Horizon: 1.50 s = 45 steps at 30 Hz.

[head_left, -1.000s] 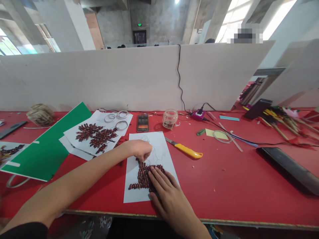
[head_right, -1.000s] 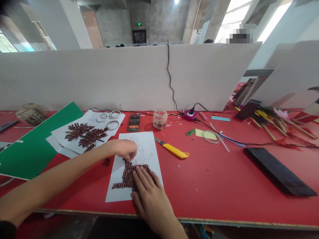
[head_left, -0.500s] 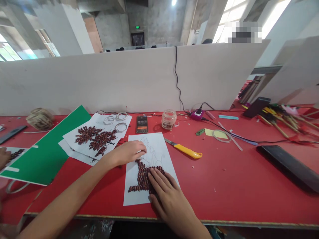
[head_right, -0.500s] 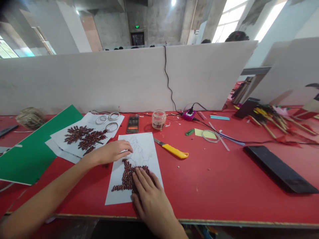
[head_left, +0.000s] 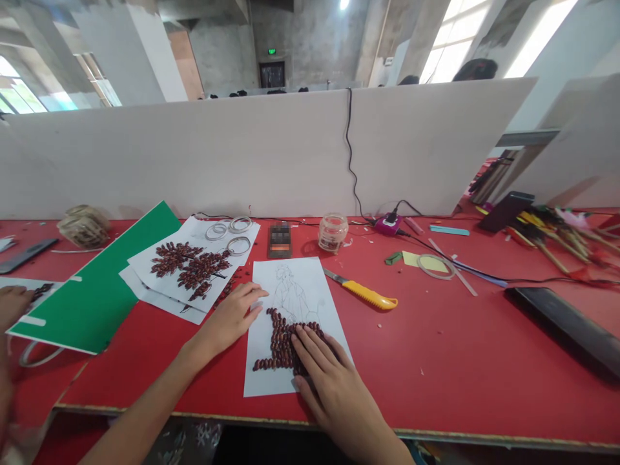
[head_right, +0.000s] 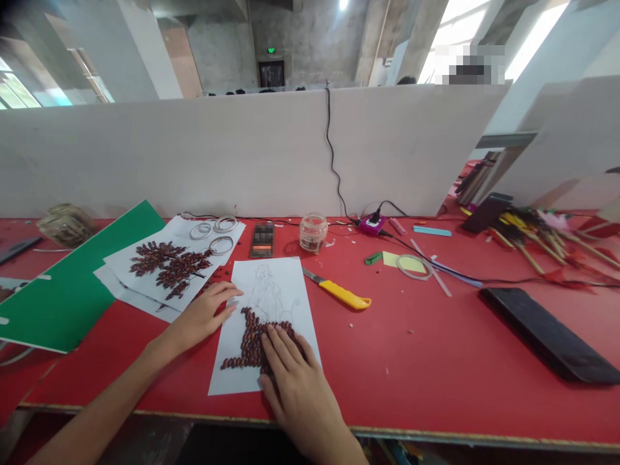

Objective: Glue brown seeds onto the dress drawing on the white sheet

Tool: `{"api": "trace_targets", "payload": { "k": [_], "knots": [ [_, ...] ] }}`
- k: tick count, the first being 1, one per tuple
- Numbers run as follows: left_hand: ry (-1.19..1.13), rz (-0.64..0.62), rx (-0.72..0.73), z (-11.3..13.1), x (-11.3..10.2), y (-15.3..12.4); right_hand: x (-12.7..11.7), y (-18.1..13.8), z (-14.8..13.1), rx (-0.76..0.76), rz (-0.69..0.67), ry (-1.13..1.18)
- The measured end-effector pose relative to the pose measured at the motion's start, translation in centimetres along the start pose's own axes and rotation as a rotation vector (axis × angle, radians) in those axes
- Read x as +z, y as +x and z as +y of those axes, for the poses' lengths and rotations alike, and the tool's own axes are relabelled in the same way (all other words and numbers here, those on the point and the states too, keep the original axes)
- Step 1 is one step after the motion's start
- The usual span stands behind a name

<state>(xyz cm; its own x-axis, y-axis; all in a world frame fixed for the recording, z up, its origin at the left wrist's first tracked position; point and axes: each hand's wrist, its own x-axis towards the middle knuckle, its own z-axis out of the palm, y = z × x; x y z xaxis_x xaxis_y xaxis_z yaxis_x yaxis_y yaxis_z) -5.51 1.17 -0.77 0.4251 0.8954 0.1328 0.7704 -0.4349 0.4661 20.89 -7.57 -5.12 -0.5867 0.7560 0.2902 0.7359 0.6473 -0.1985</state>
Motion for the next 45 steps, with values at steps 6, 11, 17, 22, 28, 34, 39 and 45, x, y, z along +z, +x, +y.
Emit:
{"api": "trace_targets", "payload": {
  "k": [6,11,17,22,28,34,39,45],
  "knots": [
    [-0.183,-0.046,-0.095,0.3,0.4,0.4,0.0,-0.1,0.1,-0.007,-0.011,0.0],
    [-0.199,-0.057,-0.091,0.2,0.7,0.9,0.0,0.0,0.1,-0.003,-0.017,-0.006],
    [-0.133,-0.073,-0.127,-0.1,0.3,1.2,0.0,-0.1,0.1,-0.002,-0.015,-0.003],
    [-0.172,-0.029,-0.107,1.6,-0.3,2.2,-0.1,-0.1,0.1,-0.011,0.008,0.002],
    [-0.223,-0.132,-0.048,3.7,0.7,3.5,-0.1,-0.1,0.0,-0.005,0.003,0.004],
    [-0.122,-0.21,0.02,3.8,1.0,3.3,0.2,-0.2,0.0,-0.009,-0.023,-0.008],
    [-0.112,-0.224,0.052,3.3,0.7,3.3,0.0,-0.1,0.0,-0.014,-0.008,0.0],
    [-0.158,-0.226,0.099,3.1,0.9,3.1,0.0,-0.1,0.1,-0.014,-0.003,0.007]
  ]
}}
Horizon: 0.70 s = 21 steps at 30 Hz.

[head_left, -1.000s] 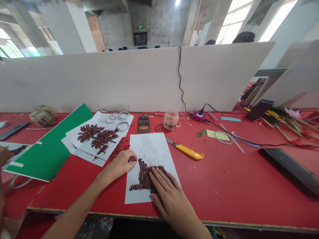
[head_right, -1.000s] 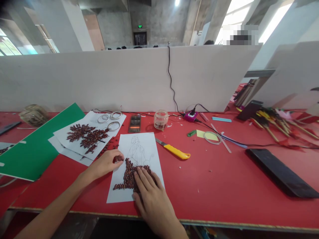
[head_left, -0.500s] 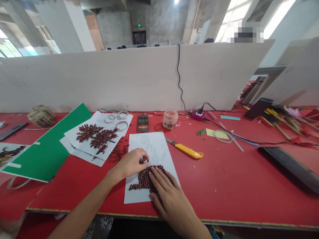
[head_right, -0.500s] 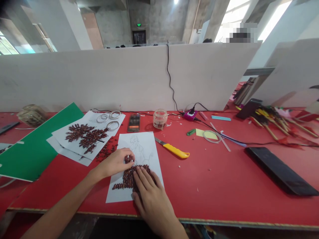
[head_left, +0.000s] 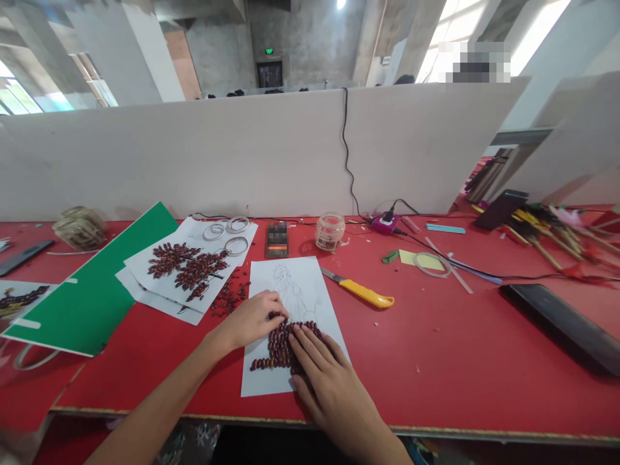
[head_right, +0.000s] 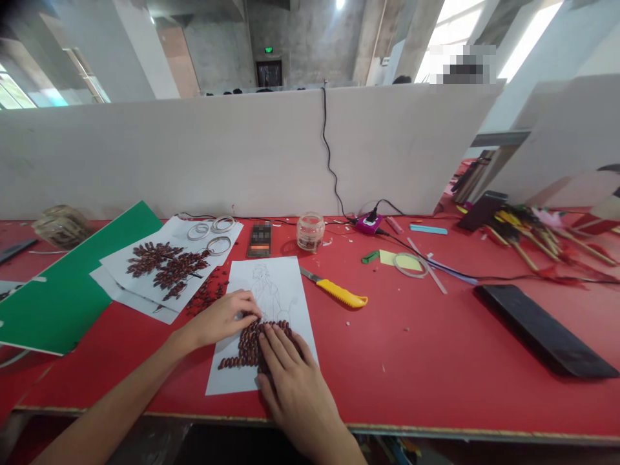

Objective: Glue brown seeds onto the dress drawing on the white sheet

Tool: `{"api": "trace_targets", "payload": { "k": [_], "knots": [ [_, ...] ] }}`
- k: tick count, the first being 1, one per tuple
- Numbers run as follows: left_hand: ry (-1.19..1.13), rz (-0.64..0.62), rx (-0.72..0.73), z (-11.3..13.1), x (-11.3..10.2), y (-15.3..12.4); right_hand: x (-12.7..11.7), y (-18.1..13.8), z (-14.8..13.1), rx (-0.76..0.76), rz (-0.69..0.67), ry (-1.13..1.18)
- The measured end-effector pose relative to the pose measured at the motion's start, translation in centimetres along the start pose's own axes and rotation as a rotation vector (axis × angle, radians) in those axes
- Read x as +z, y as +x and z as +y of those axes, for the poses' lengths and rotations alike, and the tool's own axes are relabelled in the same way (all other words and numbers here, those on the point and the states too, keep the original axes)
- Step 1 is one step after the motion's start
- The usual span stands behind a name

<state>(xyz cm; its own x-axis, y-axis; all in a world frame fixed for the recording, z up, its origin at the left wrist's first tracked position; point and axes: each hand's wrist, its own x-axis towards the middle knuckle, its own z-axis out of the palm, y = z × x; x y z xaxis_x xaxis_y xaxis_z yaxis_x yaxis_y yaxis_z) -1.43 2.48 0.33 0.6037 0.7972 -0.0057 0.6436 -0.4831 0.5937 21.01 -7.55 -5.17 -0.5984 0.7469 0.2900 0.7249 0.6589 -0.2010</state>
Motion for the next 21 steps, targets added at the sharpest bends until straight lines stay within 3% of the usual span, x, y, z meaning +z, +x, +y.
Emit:
{"api": "trace_targets", "payload": {
  "k": [6,14,21],
  "knots": [
    [0.124,0.01,0.055,0.3,0.4,-0.8,0.0,0.0,-0.1,-0.007,-0.016,-0.03],
    [0.312,0.196,0.153,-0.3,2.9,-2.0,-0.1,0.1,-0.2,0.002,0.002,-0.025],
    [0.39,0.331,0.243,-0.9,3.6,-2.2,0.0,0.1,-0.2,0.004,-0.004,-0.042]
  ]
}}
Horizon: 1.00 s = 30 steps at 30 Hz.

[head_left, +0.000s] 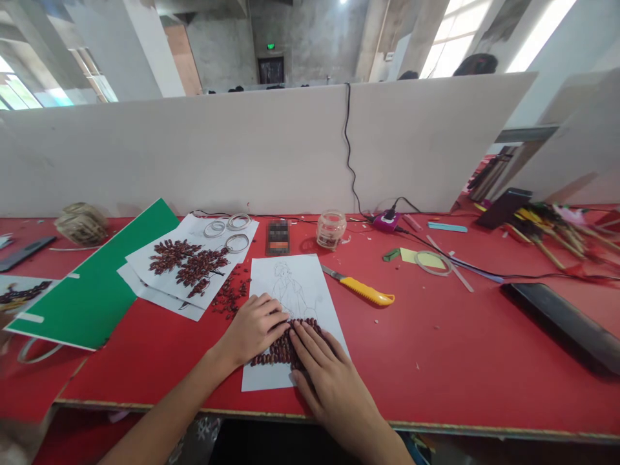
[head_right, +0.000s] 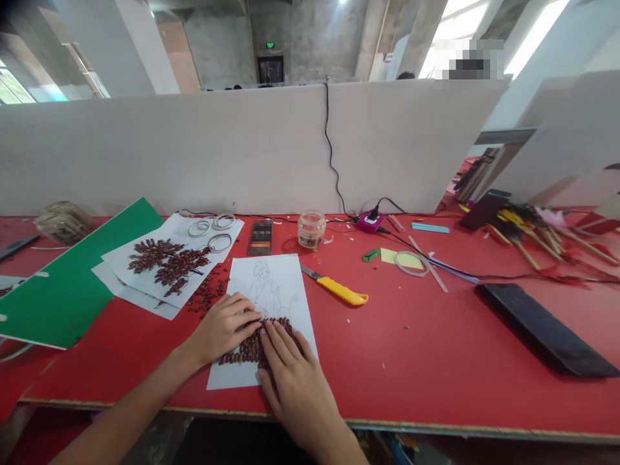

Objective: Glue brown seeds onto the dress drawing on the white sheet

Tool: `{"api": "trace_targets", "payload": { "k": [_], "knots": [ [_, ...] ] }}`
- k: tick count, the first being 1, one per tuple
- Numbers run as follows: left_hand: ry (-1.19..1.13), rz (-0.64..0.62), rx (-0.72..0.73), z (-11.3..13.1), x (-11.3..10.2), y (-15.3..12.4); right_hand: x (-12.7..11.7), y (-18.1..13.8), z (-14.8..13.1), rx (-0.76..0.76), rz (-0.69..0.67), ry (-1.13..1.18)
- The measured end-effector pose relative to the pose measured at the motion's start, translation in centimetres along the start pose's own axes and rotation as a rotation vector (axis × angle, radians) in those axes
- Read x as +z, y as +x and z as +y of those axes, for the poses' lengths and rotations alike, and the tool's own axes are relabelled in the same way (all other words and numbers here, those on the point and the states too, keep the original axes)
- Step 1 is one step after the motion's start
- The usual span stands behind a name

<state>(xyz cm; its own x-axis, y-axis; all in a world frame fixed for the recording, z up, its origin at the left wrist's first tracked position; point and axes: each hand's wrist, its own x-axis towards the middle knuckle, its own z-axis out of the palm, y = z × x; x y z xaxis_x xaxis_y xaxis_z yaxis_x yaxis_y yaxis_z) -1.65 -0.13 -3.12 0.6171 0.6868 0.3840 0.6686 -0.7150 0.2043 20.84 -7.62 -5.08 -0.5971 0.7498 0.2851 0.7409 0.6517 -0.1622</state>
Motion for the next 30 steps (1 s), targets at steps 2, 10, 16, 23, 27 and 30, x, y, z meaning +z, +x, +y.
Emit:
{"api": "trace_targets", "payload": {
  "k": [2,10,16,23,27,30],
  "knots": [
    [0.018,0.033,0.024,0.0,0.2,-0.1,0.0,0.0,0.0,-0.001,0.003,0.006],
    [-0.005,0.048,-0.091,0.5,-0.3,-1.1,0.0,0.0,0.1,0.0,0.029,0.025],
    [0.018,-0.033,-0.095,0.6,-0.2,-2.5,0.2,0.0,0.1,0.003,0.01,0.015],
    [-0.061,-0.049,-0.143,1.2,0.0,-2.8,0.3,0.0,0.2,0.0,-0.001,-0.005],
    [-0.079,0.065,-0.352,-1.2,-1.4,-2.9,0.2,-0.1,0.2,-0.003,0.008,-0.002],
    [-0.047,0.116,-0.574,-4.0,-2.8,-3.2,0.2,-0.1,0.3,-0.001,0.019,0.03]
  ]
}}
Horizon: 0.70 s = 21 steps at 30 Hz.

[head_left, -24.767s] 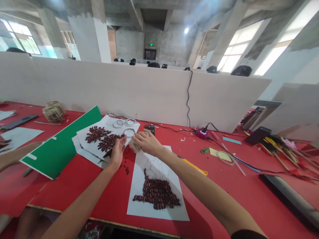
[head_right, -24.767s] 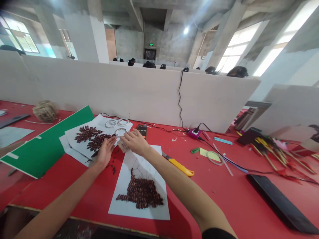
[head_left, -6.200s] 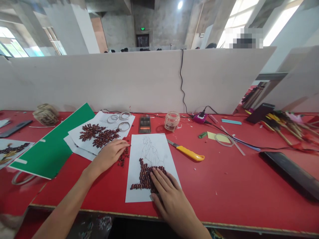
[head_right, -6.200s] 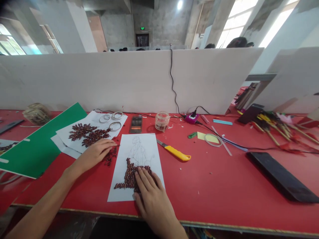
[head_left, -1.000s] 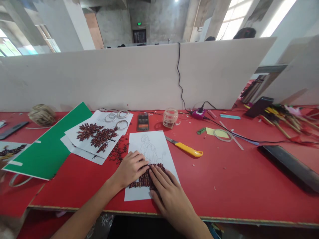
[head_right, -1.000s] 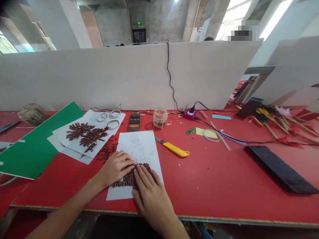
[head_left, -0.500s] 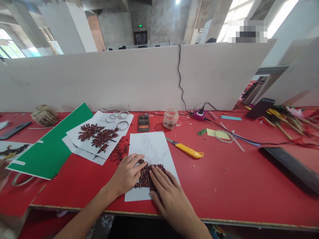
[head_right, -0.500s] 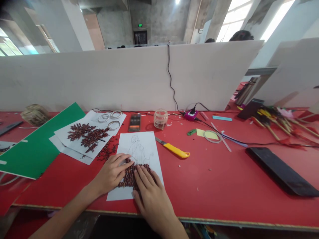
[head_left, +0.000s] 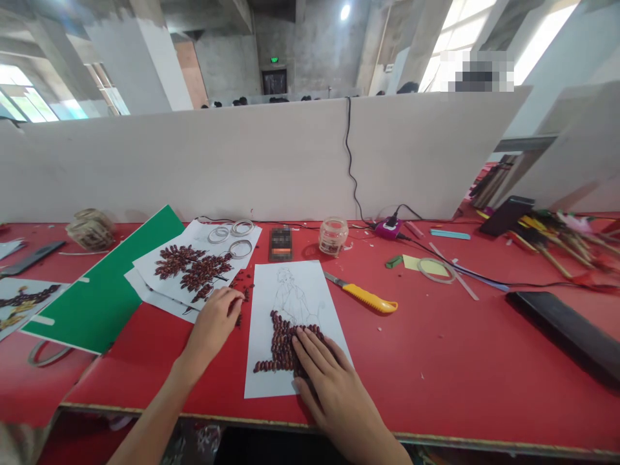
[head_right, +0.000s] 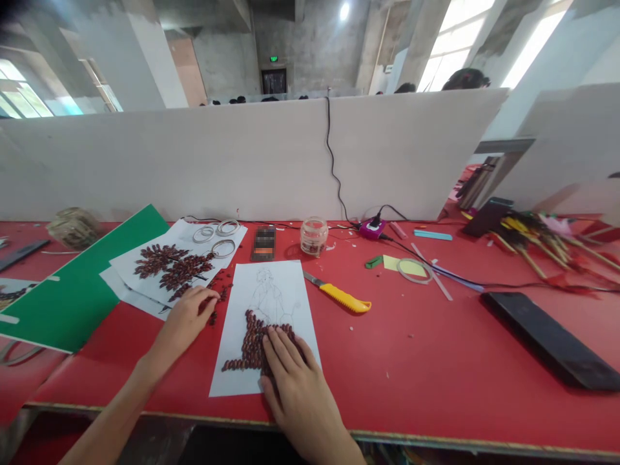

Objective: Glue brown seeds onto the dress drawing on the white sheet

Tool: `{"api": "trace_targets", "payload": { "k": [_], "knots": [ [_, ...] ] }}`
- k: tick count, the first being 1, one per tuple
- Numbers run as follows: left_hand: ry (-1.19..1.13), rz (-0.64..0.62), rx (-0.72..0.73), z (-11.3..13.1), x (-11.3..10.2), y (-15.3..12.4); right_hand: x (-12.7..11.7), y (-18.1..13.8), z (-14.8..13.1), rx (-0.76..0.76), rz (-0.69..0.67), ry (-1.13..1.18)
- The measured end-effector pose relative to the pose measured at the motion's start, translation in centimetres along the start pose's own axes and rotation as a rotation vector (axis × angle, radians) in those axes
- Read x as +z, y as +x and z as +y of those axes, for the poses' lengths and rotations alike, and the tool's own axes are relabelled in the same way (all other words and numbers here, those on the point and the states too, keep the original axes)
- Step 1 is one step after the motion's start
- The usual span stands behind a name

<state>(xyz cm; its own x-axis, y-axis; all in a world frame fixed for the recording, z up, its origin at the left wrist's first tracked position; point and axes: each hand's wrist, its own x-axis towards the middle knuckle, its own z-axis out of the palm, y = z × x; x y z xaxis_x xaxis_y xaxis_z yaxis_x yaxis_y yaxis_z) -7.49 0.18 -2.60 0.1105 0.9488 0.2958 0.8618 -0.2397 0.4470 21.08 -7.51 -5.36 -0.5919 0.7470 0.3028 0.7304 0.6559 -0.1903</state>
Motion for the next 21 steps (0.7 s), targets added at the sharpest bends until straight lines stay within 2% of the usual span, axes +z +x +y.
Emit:
{"api": "trace_targets", "payload": {
  "k": [2,5,14,18,21],
  "knots": [
    [0.025,-0.038,-0.044,-1.1,-0.6,0.7,0.0,0.0,0.0,0.006,0.007,0.016],
    [0.032,-0.112,-0.007,-1.4,-0.7,1.3,0.0,0.0,0.0,0.008,0.01,0.023],
    [0.151,-0.29,0.1,0.2,-1.1,3.3,0.0,0.1,-0.1,0.014,-0.03,-0.008],
    [0.171,-0.313,0.171,1.2,-0.9,3.7,-0.2,0.1,-0.1,0.016,-0.036,-0.005],
    [0.138,-0.318,0.169,1.4,-0.2,3.6,-0.3,0.1,-0.2,0.016,-0.027,0.006]
  ]
}}
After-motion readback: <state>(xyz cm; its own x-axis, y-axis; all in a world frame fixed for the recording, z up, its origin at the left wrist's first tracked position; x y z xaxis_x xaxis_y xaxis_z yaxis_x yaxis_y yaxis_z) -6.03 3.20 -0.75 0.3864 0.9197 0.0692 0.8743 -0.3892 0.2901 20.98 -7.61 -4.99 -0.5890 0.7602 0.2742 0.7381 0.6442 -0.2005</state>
